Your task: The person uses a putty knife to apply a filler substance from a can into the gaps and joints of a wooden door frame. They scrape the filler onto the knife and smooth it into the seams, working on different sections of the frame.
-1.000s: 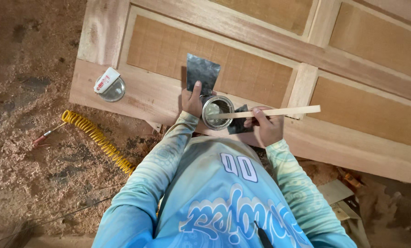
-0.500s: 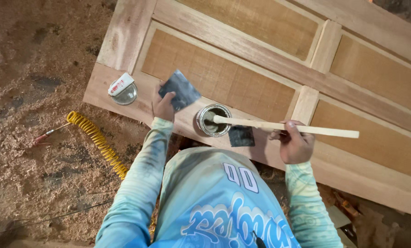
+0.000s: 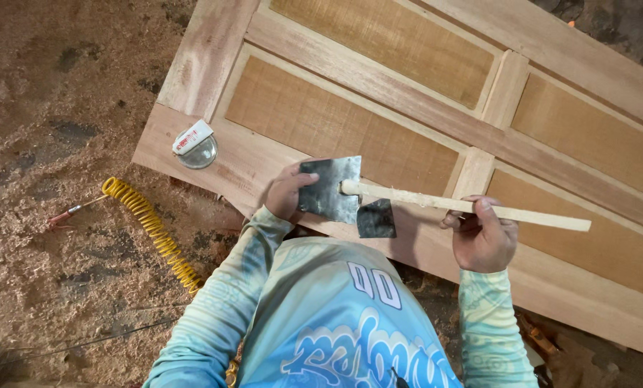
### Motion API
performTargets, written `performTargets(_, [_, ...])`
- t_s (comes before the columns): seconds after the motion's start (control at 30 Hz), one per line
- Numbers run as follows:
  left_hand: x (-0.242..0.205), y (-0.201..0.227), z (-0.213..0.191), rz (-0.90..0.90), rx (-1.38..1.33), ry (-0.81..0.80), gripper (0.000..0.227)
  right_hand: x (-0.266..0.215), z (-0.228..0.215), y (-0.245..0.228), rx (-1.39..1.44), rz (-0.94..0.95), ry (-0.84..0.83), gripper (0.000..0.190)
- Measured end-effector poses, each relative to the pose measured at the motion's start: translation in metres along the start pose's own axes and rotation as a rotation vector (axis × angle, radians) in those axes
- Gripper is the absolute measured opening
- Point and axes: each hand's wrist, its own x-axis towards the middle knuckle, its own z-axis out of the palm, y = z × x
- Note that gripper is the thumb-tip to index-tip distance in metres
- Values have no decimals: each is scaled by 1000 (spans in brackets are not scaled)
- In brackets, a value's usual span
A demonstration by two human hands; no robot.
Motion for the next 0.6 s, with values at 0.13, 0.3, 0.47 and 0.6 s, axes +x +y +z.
performTargets(0.13, [6,-2,0,15,43,12,36,-6,-12,5,65,7,-105,24])
performTargets(0.3, [11,-2,5,-70,-31,111,26,-13,-19,3,32,-26,-268,24])
performTargets(0.47, [10,4,7,-111,-35,59,25,-19,-8,-8,-198,-176,-296,20])
performTargets(0.6, [13,13,2,-96,41,-82,26,-19,8,-33,-470,-310,-395,15])
